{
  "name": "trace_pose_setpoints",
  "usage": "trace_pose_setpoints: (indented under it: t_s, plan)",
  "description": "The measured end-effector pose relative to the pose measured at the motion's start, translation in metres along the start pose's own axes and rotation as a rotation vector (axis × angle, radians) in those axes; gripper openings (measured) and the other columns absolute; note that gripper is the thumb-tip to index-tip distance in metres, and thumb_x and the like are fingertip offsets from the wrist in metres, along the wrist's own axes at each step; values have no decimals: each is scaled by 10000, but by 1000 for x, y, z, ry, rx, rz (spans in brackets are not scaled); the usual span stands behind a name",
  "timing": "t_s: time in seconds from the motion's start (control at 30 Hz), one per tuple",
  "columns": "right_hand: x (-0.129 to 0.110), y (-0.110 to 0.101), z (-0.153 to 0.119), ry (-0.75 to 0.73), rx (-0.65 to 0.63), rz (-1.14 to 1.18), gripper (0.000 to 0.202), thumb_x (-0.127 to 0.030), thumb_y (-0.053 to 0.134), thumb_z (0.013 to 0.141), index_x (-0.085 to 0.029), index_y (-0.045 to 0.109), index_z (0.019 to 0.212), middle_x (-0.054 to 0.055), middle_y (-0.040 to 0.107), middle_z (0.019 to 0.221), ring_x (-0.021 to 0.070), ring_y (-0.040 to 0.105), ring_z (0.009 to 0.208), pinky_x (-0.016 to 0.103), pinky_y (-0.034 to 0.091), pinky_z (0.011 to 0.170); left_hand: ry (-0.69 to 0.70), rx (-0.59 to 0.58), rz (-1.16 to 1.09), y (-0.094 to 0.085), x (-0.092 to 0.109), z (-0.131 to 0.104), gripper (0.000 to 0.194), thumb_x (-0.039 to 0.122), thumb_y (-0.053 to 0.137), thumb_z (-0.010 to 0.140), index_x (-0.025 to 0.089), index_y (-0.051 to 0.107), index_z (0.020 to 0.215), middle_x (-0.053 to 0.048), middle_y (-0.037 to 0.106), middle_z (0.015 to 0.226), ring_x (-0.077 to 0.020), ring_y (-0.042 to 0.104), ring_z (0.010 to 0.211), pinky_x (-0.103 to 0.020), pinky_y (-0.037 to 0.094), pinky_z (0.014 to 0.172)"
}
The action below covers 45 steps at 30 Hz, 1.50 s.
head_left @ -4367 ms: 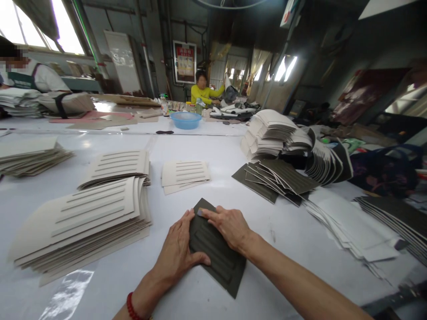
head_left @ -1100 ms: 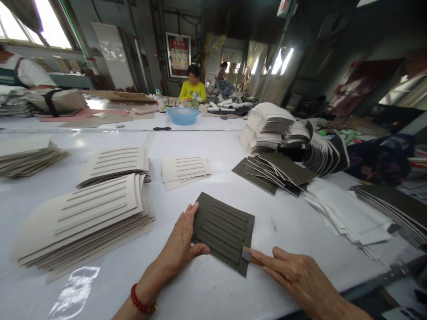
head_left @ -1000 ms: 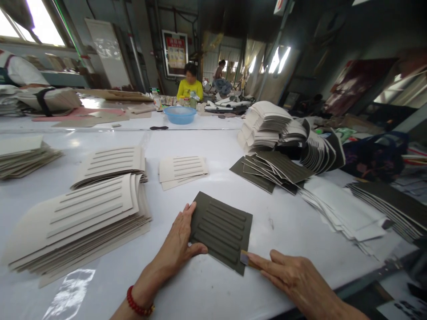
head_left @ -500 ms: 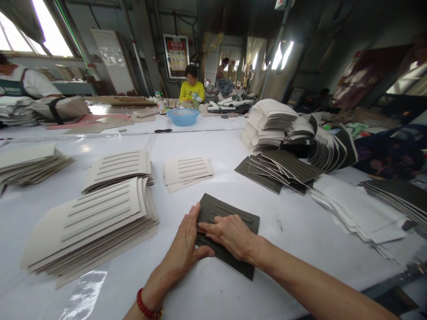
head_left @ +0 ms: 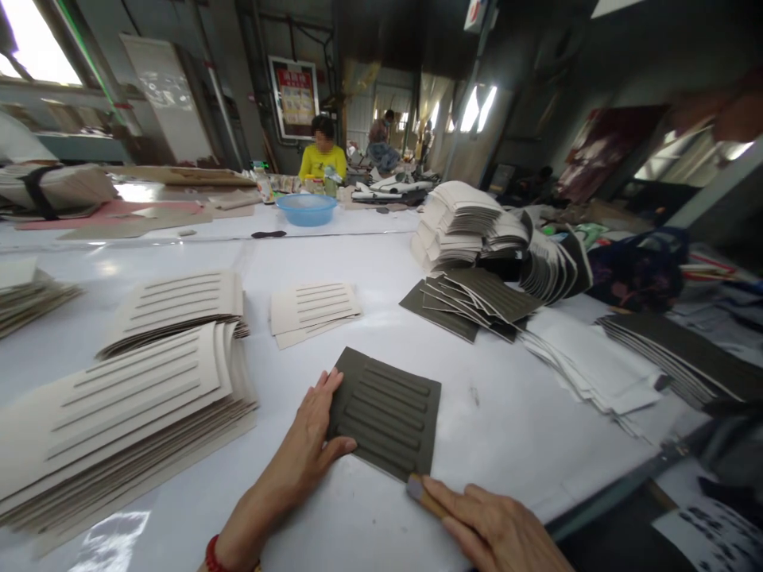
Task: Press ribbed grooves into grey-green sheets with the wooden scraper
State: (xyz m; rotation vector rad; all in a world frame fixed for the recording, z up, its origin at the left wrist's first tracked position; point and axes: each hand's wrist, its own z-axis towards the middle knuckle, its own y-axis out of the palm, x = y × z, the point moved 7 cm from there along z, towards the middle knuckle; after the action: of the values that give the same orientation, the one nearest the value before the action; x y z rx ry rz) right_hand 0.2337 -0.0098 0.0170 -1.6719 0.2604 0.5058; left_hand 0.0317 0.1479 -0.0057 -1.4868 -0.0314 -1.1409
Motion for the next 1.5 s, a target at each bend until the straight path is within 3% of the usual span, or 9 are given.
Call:
trace_pose_setpoints:
  t_s: [0.13,0.3,0.47,0.67,0.9,1.07,1.27,1.37,1.5]
  plan:
    - [-28,-4,38,8,-69,-131,401,-232,466,947,-334,569,1321,16,727,925,197,682,747,264,496,644,-22,59,-23,2,-12,2,623,371,444,970,277,171,1523,-95,232,1599,-276,162,1473,-555,159,1190]
    - [-83,2,94,-191,-133,-266,493,-244,690,770,-291,570,1247,-3,715,1027,216,669,771,277,488,609,-189,55,-192,-4,-26,9,608,546,347,964,223,331,1479,-80,320,1566,-262,259,1451,-508,172,1195]
    - [-90,4,133,-7,5,-180,286,-342,433,1022,-176,586,1198,35,642,1106,189,637,919,383,526,785,-281,82,-361,-25,-33,14,577,634,364,924,262,504,1341,-47,516,1439,-267,408,1379,-476,252,1185]
    - [-33,-17,87,104,146,-75,347,-386,597,942,-166,582,1210,70,606,1189,225,625,988,417,545,828,-233,327,128,-38,-38,11,771,735,544,746,130,544,1223,-179,581,1219,-412,504,1171,-597,374,1041]
    - [79,-33,21,381,484,206,500,-449,295,985,-137,653,1140,115,704,885,243,697,769,339,555,686,-389,204,23,-19,-16,5,540,416,710,661,151,540,1099,-106,582,999,-350,528,1010,-505,407,939]
    - [72,-22,33,369,531,323,572,-511,280,959,-114,638,1163,110,670,835,216,665,592,333,547,574,-360,156,-120,-13,9,-1,210,372,647,771,223,504,806,-13,593,777,-252,587,790,-377,467,765]
    - [86,-23,36,330,563,437,552,-580,420,885,-165,699,1118,125,726,1057,295,672,1023,386,532,889,-329,136,-780,2,32,-4,321,458,559,904,241,492,1131,-22,680,1003,-206,666,885,-287,520,748]
    - [114,-6,31,411,450,539,630,-663,403,873,-205,680,1205,96,724,1105,286,659,1067,385,505,939,-326,231,-1063,-15,38,-10,342,407,689,846,236,520,1090,-8,696,974,-188,670,865,-259,515,749]
    - [146,12,29,428,379,555,701,-737,387,854,-238,649,1270,82,747,998,284,671,1029,359,516,896,-322,497,-1081,-80,40,-29,436,364,757,793,230,524,1137,-18,703,1057,-193,671,940,-267,519,821]
